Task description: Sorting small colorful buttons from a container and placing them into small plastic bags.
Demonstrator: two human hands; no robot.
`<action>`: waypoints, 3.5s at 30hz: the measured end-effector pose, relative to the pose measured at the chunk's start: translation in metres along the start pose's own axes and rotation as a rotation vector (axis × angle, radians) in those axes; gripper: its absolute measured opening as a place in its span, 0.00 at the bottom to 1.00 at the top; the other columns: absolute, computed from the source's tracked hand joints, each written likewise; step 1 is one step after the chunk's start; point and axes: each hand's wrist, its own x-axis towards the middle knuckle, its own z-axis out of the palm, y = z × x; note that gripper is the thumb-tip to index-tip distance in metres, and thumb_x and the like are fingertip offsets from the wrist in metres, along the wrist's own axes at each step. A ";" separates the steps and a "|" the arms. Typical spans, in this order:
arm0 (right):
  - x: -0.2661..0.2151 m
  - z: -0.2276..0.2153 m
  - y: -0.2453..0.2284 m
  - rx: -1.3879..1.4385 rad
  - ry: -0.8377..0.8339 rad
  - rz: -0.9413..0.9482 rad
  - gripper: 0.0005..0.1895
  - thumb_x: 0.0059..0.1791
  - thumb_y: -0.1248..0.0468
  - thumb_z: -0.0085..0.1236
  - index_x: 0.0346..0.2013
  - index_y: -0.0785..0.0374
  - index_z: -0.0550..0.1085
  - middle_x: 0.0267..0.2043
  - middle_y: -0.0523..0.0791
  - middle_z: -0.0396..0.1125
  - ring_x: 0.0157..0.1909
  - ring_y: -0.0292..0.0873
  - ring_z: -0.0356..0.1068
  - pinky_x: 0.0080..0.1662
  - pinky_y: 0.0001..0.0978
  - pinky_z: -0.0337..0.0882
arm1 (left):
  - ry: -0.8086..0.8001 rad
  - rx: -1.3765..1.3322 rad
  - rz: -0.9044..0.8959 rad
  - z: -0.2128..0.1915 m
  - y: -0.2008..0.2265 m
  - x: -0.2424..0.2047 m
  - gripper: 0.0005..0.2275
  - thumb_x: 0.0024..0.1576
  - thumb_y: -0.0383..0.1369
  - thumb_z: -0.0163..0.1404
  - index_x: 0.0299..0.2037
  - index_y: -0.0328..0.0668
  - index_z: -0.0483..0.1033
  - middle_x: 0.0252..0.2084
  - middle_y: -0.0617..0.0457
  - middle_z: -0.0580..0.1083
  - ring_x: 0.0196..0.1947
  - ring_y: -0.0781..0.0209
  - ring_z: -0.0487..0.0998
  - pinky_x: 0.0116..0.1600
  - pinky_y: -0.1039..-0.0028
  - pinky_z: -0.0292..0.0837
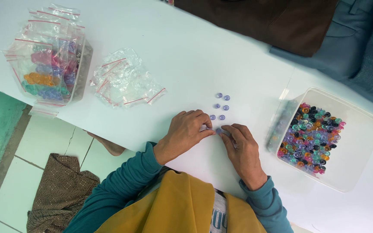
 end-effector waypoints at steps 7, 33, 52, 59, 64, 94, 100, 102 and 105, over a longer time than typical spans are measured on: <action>-0.016 -0.029 -0.007 0.006 0.116 -0.057 0.10 0.49 0.70 0.64 0.45 0.63 0.81 0.39 0.48 0.71 0.30 0.42 0.74 0.34 0.30 0.78 | 0.024 -0.013 0.083 -0.016 0.033 0.016 0.05 0.57 0.35 0.61 0.37 0.47 0.79 0.35 0.52 0.78 0.39 0.53 0.82 0.43 0.65 0.72; -0.012 -0.151 0.126 -0.444 0.018 0.364 0.10 0.48 0.75 0.63 0.44 0.72 0.81 0.43 0.60 0.71 0.39 0.64 0.77 0.38 0.54 0.78 | 0.119 0.536 0.763 0.182 0.151 0.190 0.09 0.49 0.23 0.59 0.20 0.42 0.74 0.21 0.49 0.69 0.24 0.54 0.73 0.31 0.66 0.61; -0.007 -0.153 0.111 -0.552 -0.096 0.392 0.13 0.49 0.67 0.64 0.48 0.60 0.81 0.45 0.52 0.69 0.43 0.58 0.76 0.39 0.58 0.79 | 0.149 0.524 0.760 0.173 0.150 0.181 0.07 0.51 0.24 0.59 0.23 0.41 0.75 0.25 0.47 0.72 0.27 0.52 0.76 0.33 0.66 0.66; -0.009 -0.149 0.117 -0.565 -0.072 0.422 0.10 0.50 0.64 0.63 0.47 0.58 0.81 0.44 0.51 0.69 0.42 0.58 0.76 0.40 0.59 0.78 | 0.191 0.428 0.741 0.189 0.146 0.189 0.08 0.49 0.22 0.60 0.23 0.39 0.73 0.26 0.45 0.70 0.27 0.49 0.76 0.31 0.65 0.68; -0.010 -0.150 0.130 -0.507 0.019 0.408 0.10 0.53 0.61 0.61 0.47 0.60 0.81 0.43 0.52 0.70 0.39 0.62 0.75 0.38 0.64 0.75 | 0.236 0.231 0.737 0.153 0.158 0.183 0.07 0.47 0.20 0.59 0.26 0.37 0.72 0.28 0.46 0.69 0.30 0.45 0.77 0.30 0.62 0.72; 0.095 0.018 0.028 -0.401 0.098 0.007 0.09 0.51 0.68 0.66 0.46 0.65 0.79 0.41 0.49 0.68 0.35 0.49 0.76 0.32 0.35 0.76 | 0.125 0.207 0.077 0.001 -0.032 0.120 0.04 0.51 0.29 0.63 0.33 0.41 0.81 0.32 0.48 0.75 0.36 0.46 0.82 0.42 0.58 0.75; 0.094 0.021 0.021 -0.388 0.110 -0.048 0.10 0.52 0.66 0.66 0.48 0.63 0.80 0.42 0.49 0.67 0.34 0.50 0.75 0.32 0.40 0.75 | 0.161 0.195 0.091 -0.007 -0.032 0.112 0.05 0.52 0.32 0.61 0.33 0.41 0.80 0.33 0.46 0.75 0.37 0.43 0.82 0.42 0.55 0.76; 0.095 0.021 0.011 -0.435 0.159 -0.057 0.09 0.53 0.66 0.65 0.48 0.60 0.81 0.43 0.46 0.67 0.36 0.46 0.74 0.34 0.40 0.76 | 0.198 0.131 0.109 -0.018 -0.027 0.105 0.04 0.53 0.30 0.59 0.32 0.38 0.80 0.32 0.44 0.75 0.36 0.41 0.82 0.41 0.54 0.76; 0.101 0.030 -0.001 -0.478 0.172 -0.140 0.08 0.53 0.65 0.67 0.47 0.57 0.81 0.43 0.44 0.68 0.37 0.43 0.73 0.36 0.34 0.76 | 0.233 0.126 0.068 -0.040 -0.024 0.089 0.05 0.55 0.32 0.58 0.34 0.39 0.81 0.33 0.45 0.75 0.37 0.42 0.83 0.41 0.55 0.76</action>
